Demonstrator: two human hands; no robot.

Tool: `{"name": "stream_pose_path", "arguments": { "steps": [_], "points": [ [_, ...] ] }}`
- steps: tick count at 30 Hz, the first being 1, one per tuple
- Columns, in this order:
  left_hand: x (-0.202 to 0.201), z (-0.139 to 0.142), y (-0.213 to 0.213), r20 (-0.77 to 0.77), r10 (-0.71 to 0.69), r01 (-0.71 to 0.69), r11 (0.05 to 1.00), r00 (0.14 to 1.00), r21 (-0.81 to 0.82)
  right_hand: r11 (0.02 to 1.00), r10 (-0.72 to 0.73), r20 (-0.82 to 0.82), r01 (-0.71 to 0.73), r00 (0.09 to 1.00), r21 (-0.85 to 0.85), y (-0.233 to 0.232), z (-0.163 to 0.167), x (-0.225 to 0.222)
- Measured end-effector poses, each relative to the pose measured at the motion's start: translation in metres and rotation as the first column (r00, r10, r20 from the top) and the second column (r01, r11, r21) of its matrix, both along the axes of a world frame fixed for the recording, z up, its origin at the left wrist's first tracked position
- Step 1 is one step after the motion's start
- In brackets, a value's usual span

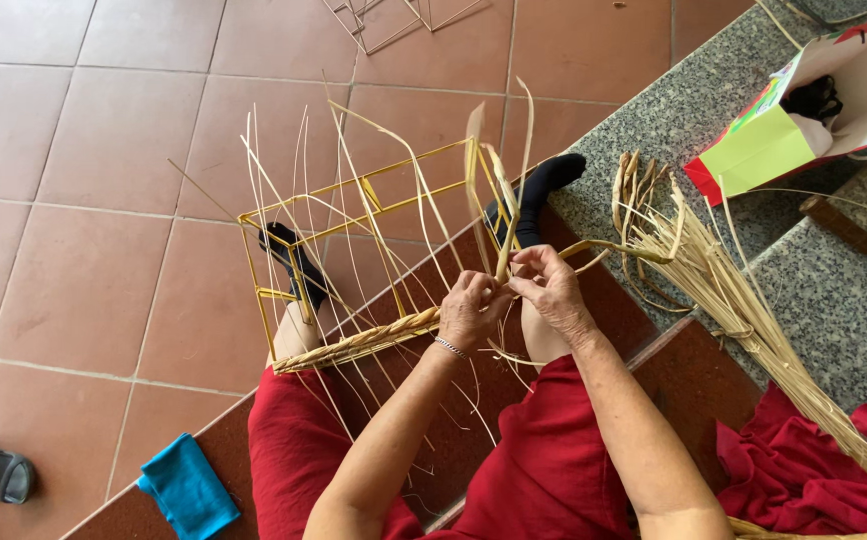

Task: The person sits on the floor weaving dried palm strips onto a rectangular bamboo frame. They cut a strip with scissors, gather bundles of palm leaves, and weave and twist the strips around the frame's lower bars, building up a woven band along the edge.

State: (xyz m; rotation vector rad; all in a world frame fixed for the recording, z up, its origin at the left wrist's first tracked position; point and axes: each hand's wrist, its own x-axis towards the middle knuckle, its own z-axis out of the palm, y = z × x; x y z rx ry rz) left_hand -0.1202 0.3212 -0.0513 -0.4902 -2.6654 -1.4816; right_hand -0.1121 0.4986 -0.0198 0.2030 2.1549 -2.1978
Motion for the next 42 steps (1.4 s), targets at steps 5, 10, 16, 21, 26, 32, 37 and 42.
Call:
{"name": "stream_pose_path", "arguments": {
  "steps": [5,10,16,21,26,32,37,42],
  "points": [
    [0.004,0.001,0.005,0.008,0.035,-0.034,0.999,0.999,-0.022,0.995,-0.046,-0.05,0.05,0.998,0.081,-0.004,0.012,-0.004],
    [0.004,-0.001,-0.007,0.005,-0.056,0.056,0.998,0.998,-0.033,0.468,0.178,-0.367,0.25,0.913,0.848,-0.01,0.023,-0.009],
    [0.004,-0.002,-0.013,-0.037,-0.086,0.09,0.987,0.996,0.132,0.309,0.292,-0.304,0.211,0.907,0.927,-0.003,0.009,-0.005],
    [0.003,-0.012,-0.017,0.087,-0.11,0.093,0.979,0.99,0.182,0.594,-0.015,0.003,0.007,1.0,0.804,0.001,-0.01,0.01],
    [-0.011,-0.019,-0.017,0.086,-0.132,0.116,0.979,0.987,0.168,0.56,0.005,-0.25,0.205,0.968,0.803,0.007,-0.022,0.019],
    [-0.038,-0.016,-0.006,0.459,0.041,0.041,0.985,0.887,-0.169,0.524,-0.028,-0.018,0.03,0.999,0.851,0.013,-0.031,0.039],
    [-0.037,0.003,0.007,0.377,0.141,-0.083,0.983,0.915,-0.167,0.778,-0.089,0.322,-0.136,0.943,0.613,0.031,-0.037,0.032],
    [-0.036,0.03,-0.019,0.515,0.097,-0.162,0.983,0.852,0.083,0.875,-0.227,0.413,-0.001,0.882,0.484,0.043,-0.043,0.017]
  ]
}}
